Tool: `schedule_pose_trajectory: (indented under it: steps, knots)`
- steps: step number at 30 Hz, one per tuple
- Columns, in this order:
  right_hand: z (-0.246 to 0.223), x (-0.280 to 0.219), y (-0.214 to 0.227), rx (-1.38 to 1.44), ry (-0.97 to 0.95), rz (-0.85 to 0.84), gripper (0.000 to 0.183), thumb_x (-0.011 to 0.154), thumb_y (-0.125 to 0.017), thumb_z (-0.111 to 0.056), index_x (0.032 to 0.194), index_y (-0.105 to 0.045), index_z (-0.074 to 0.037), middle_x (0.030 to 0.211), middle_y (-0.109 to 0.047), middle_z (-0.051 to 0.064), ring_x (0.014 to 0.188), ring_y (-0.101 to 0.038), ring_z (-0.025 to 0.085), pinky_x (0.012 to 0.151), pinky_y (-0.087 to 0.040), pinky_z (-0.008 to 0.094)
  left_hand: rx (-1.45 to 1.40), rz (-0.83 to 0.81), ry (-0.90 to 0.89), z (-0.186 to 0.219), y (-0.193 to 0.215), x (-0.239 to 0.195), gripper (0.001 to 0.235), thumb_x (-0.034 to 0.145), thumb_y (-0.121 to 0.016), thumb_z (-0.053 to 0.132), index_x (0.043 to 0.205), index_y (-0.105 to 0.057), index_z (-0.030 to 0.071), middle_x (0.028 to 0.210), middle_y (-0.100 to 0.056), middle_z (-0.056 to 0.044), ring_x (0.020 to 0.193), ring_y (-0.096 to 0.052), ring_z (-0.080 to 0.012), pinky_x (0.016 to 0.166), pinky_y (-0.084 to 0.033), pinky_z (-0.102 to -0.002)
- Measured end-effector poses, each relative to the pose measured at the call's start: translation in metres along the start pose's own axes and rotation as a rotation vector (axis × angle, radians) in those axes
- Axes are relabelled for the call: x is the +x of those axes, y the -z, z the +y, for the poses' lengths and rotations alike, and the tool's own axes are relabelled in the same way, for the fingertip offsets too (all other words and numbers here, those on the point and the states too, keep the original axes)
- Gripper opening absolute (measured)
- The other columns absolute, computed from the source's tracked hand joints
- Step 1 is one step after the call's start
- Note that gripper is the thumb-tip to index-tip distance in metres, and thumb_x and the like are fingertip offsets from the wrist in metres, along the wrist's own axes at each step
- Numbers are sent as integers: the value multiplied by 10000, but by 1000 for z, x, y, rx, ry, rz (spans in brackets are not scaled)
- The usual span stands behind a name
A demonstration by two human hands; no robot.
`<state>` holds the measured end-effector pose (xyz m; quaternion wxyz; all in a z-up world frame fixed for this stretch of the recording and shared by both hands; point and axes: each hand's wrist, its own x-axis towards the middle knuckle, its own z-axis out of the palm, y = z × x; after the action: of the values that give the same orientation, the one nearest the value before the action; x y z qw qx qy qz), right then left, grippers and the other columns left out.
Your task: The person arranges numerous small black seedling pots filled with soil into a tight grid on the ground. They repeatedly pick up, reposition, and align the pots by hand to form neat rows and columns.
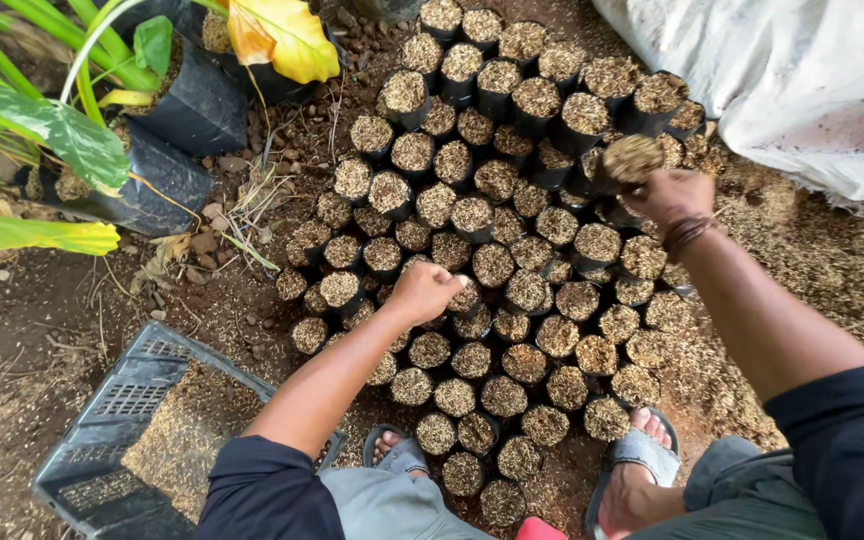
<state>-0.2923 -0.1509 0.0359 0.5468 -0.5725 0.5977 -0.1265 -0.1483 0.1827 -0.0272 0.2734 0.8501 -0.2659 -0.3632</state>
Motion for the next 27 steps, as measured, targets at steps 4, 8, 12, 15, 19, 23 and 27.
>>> schedule_pose_trajectory:
  steps: [4, 8, 12, 15, 19, 23, 27]
  knots:
    - [-15, 45, -11, 335, -100, 122, 104, 935, -601, -58, 851, -659, -39, 1039, -746, 145, 809, -785, 121, 558, -587, 143, 4, 2, 170, -17, 2, 11, 409, 910, -646, 465, 805, -665, 70, 929, -691, -83, 893, -666, -211, 833, -555, -441]
    - [-16, 62, -30, 365, -71, 98, 226, 958, -672, -211, 882, -646, 0, 990, -813, 64, 750, -742, 75, 541, -572, 159, -40, 45, 192, -21, -2, 26, 367, 904, -656, 447, 833, -670, 87, 947, -692, -88, 896, -665, -217, 840, -544, -429]
    - [7, 36, -40, 340, 81, 194, 197, 984, -583, -189, 938, -662, -15, 884, -724, 117, 671, -723, 137, 562, -605, 228, -100, 78, 197, -21, -4, 50, 397, 916, -666, 438, 787, -684, 63, 908, -677, -58, 861, -636, -185, 826, -515, -426]
    - [29, 18, -73, 207, 91, 53, 233, 947, -623, -245, 973, -680, -21, 884, -734, 113, 697, -725, 167, 581, -656, 232, -215, 74, 230, -25, -10, 64, 439, 943, -638, 434, 702, -654, 68, 738, -645, -60, 677, -605, -164, 728, -530, -398]
    - [46, 15, -139, -196, 98, -336, 306, 974, -631, -318, 1086, -653, -34, 1034, -710, 129, 770, -744, 169, 600, -630, 235, -309, 67, 297, -14, -16, 83, 477, 954, -626, 431, 605, -536, 120, 580, -572, -34, 464, -506, -125, 549, -514, -335]
    - [40, 41, -178, -455, 136, -271, 337, 993, -607, -310, 1098, -682, 1, 1009, -762, 157, 751, -729, 156, 564, -517, 217, -337, 54, 259, -4, -26, 89, 500, 970, -619, 402, 576, -492, 121, 554, -511, -26, 431, -422, -122, 446, -389, -323]
    - [42, 61, -153, -442, 211, -348, 261, 974, -558, -197, 1112, -700, -27, 939, -758, 125, 641, -648, 81, 508, -516, 255, -379, 17, 246, -9, -33, 93, 475, 956, -623, 378, 580, -498, 116, 538, -506, -1, 421, -439, -105, 405, -342, -315]
